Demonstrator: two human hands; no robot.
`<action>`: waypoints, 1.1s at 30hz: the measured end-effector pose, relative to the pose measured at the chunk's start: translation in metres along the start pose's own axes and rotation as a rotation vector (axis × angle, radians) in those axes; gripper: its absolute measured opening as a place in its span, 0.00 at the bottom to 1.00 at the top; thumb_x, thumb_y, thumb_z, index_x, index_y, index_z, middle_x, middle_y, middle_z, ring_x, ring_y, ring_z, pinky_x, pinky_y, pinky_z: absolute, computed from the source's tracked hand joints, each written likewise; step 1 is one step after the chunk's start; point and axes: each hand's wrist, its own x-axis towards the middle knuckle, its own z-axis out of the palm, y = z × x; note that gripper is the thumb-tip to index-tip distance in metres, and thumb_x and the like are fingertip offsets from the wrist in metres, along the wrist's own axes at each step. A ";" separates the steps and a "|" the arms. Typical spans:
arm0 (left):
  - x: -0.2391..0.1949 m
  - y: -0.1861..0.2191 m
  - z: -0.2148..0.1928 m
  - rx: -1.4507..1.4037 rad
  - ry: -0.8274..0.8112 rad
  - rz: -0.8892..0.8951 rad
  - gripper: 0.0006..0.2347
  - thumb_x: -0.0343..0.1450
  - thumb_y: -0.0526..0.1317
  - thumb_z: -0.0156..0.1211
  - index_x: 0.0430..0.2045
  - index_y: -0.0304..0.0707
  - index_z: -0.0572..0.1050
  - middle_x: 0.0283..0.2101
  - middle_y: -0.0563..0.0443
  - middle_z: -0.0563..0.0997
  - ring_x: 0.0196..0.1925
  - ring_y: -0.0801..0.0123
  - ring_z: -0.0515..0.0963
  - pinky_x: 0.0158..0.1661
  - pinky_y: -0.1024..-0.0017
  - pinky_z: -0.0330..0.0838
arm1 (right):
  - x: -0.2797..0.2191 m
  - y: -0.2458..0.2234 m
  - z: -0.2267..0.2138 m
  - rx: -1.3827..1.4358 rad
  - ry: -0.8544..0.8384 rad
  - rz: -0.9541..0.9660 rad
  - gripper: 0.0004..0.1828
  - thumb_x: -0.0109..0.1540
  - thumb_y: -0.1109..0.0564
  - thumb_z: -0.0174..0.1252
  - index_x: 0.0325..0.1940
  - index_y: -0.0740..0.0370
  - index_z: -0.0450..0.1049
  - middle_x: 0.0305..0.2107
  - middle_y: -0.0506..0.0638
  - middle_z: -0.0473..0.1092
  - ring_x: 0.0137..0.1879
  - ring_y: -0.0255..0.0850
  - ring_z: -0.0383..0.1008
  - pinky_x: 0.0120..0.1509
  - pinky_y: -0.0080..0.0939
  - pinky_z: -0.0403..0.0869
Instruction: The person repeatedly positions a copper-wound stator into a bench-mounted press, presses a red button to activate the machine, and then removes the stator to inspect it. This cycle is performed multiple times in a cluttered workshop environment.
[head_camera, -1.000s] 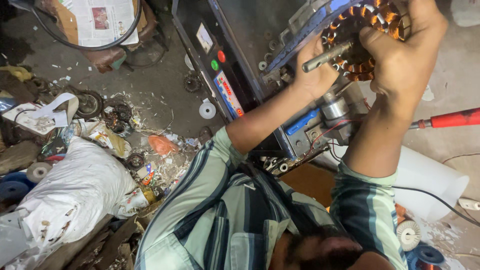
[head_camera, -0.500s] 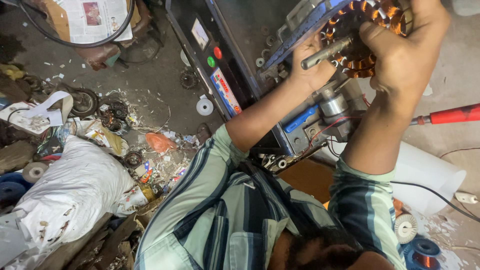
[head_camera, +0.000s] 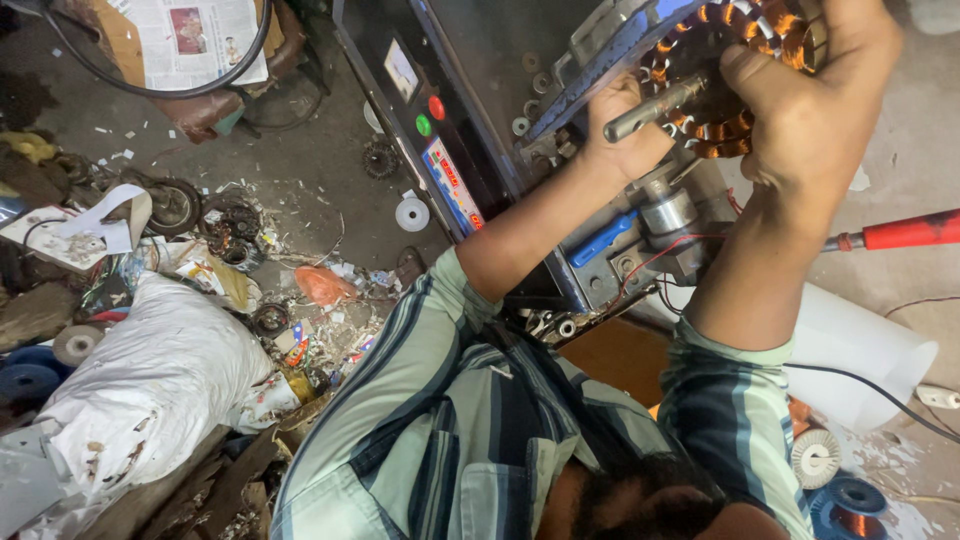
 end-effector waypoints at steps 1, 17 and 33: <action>0.001 0.000 0.002 0.001 -0.008 -0.009 0.16 0.83 0.48 0.50 0.56 0.34 0.74 0.58 0.42 0.79 0.61 0.51 0.77 0.63 0.50 0.68 | 0.000 0.001 -0.002 -0.030 -0.009 -0.014 0.15 0.62 0.77 0.58 0.52 0.71 0.73 0.40 0.46 0.73 0.42 0.32 0.68 0.49 0.30 0.66; -0.006 0.009 0.014 0.258 0.156 0.021 0.13 0.77 0.38 0.62 0.56 0.39 0.74 0.57 0.53 0.79 0.61 0.63 0.76 0.63 0.57 0.68 | 0.002 -0.013 0.009 -0.056 0.078 0.043 0.17 0.58 0.73 0.59 0.51 0.65 0.73 0.38 0.41 0.72 0.42 0.30 0.70 0.46 0.29 0.69; -0.005 0.007 0.008 0.178 0.020 -0.143 0.14 0.80 0.43 0.60 0.58 0.39 0.74 0.57 0.49 0.81 0.60 0.59 0.78 0.64 0.54 0.68 | -0.007 0.009 -0.003 -0.010 0.040 0.009 0.10 0.64 0.76 0.60 0.45 0.68 0.73 0.38 0.46 0.74 0.40 0.33 0.70 0.47 0.32 0.67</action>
